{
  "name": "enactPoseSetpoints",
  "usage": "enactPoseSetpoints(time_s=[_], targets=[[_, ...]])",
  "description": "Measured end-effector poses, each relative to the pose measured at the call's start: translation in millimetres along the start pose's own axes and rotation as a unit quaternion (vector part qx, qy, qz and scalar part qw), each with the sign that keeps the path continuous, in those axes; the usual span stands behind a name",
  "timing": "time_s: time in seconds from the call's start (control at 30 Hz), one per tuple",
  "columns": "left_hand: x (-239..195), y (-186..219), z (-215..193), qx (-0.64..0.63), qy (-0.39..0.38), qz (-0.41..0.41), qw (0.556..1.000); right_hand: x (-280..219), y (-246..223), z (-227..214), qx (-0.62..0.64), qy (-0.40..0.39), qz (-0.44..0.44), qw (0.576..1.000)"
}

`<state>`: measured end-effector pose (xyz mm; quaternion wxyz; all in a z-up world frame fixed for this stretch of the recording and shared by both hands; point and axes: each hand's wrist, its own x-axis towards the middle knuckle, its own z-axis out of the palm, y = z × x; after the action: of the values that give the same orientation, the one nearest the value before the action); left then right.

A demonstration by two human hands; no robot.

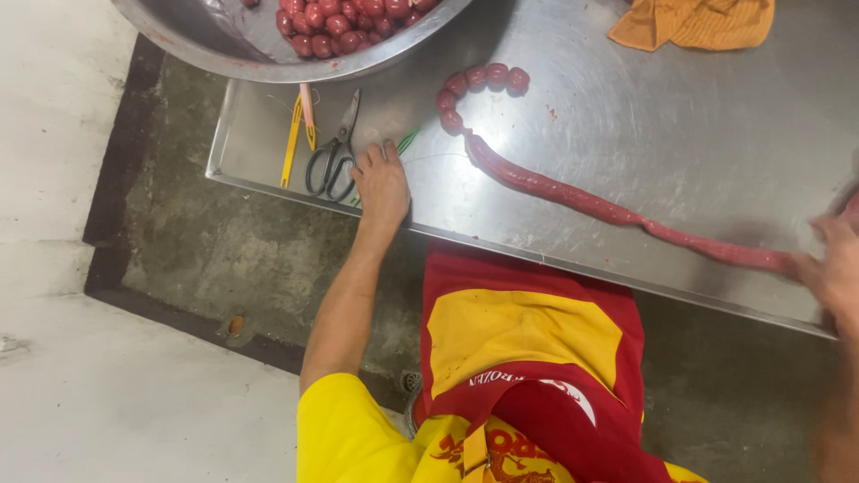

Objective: The person ties a long casing filled with meat into individual sausage links using a piece of green string and a needle, repeating the process down the length of the casing.

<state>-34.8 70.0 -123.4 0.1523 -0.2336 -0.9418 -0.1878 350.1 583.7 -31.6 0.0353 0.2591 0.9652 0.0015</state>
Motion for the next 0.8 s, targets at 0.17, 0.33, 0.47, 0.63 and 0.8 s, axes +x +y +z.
enactPoseSetpoints(time_s=[0.17, 0.33, 0.47, 0.63, 0.8], targets=[[-10, 26, -3, -0.083, -0.019, -0.070, 0.994, 60, -213, -29, 0.340, 0.056, -0.186, 0.920], [-31, 75, -72, -0.460, 0.051, -0.131, 0.877, 109, -377, -5, 0.261, 0.008, -0.317, 0.912], [-68, 77, -111, -0.548, 0.102, -0.132, 0.820, 159, -421, 22, 0.124, -0.025, -0.334, 0.934], [-92, 92, -140, -0.574, 0.084, -0.056, 0.812, 185, -447, -28, 0.603, -0.166, -0.283, 0.727], [-56, 62, -135, -0.654, 0.208, -0.095, 0.721, 121, -443, -58, 0.372, -0.359, -0.431, 0.739]])
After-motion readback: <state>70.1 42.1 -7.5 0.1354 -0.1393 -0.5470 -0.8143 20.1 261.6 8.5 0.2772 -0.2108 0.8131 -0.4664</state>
